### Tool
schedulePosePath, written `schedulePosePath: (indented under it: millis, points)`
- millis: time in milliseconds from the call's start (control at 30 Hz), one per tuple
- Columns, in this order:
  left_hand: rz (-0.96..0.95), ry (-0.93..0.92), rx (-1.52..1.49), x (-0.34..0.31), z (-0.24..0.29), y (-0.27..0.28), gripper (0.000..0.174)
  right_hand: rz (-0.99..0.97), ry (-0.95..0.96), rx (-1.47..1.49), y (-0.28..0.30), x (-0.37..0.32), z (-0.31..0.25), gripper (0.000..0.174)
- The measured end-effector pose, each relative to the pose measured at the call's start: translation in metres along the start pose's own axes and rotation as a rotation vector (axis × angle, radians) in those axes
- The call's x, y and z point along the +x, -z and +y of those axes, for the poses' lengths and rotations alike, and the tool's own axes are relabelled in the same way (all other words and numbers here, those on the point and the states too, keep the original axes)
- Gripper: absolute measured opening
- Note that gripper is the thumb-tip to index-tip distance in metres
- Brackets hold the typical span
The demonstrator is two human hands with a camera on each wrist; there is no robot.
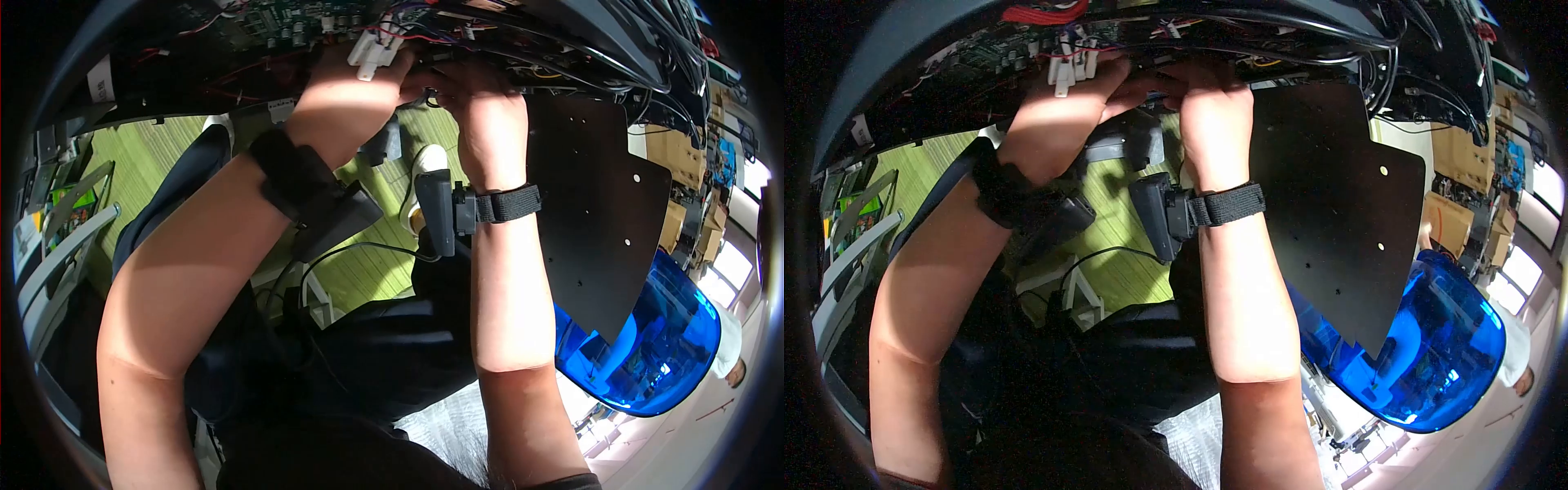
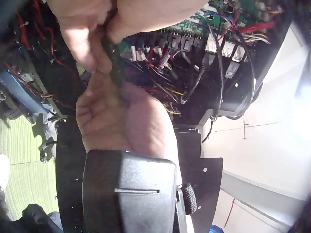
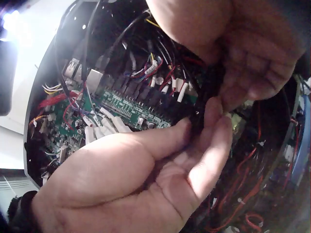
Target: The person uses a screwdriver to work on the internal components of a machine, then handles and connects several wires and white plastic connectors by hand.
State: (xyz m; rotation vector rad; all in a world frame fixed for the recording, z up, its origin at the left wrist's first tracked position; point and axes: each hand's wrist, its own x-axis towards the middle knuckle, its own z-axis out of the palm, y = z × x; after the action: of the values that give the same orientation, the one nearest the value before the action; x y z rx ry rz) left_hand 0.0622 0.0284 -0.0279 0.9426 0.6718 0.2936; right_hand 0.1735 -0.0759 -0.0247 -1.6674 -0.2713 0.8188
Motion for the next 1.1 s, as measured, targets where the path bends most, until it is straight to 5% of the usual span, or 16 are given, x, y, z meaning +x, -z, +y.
schedulePosePath:
  millis: [33,100,200,767,867,933,1100]
  points:
    - [-0.016,0.002,0.118,0.001,0.000,0.002,0.025,-0.094,0.166,-0.214,0.006,-0.001,0.003,0.028]
    - [-0.069,-0.105,0.526,0.006,-0.003,0.007,0.025,-0.084,0.139,-0.173,0.005,0.000,0.003,0.029]
    - [-0.036,-0.027,0.245,0.005,-0.006,0.006,0.025,-0.061,0.071,-0.060,0.002,0.002,0.006,0.026]
    - [-0.004,0.004,0.149,0.006,-0.007,0.002,0.027,0.027,0.062,-0.024,-0.002,0.000,0.003,0.022]
    - [-0.044,-0.110,0.529,0.014,-0.019,0.007,0.027,0.047,0.063,-0.118,0.001,0.003,0.006,0.022]
    - [0.050,-0.459,0.827,0.020,-0.036,0.012,0.023,0.043,0.070,-0.137,0.001,0.003,0.006,0.021]
    - [-0.048,-0.263,0.717,0.011,-0.015,0.006,0.024,0.047,0.044,-0.116,-0.003,0.000,0.001,0.020]
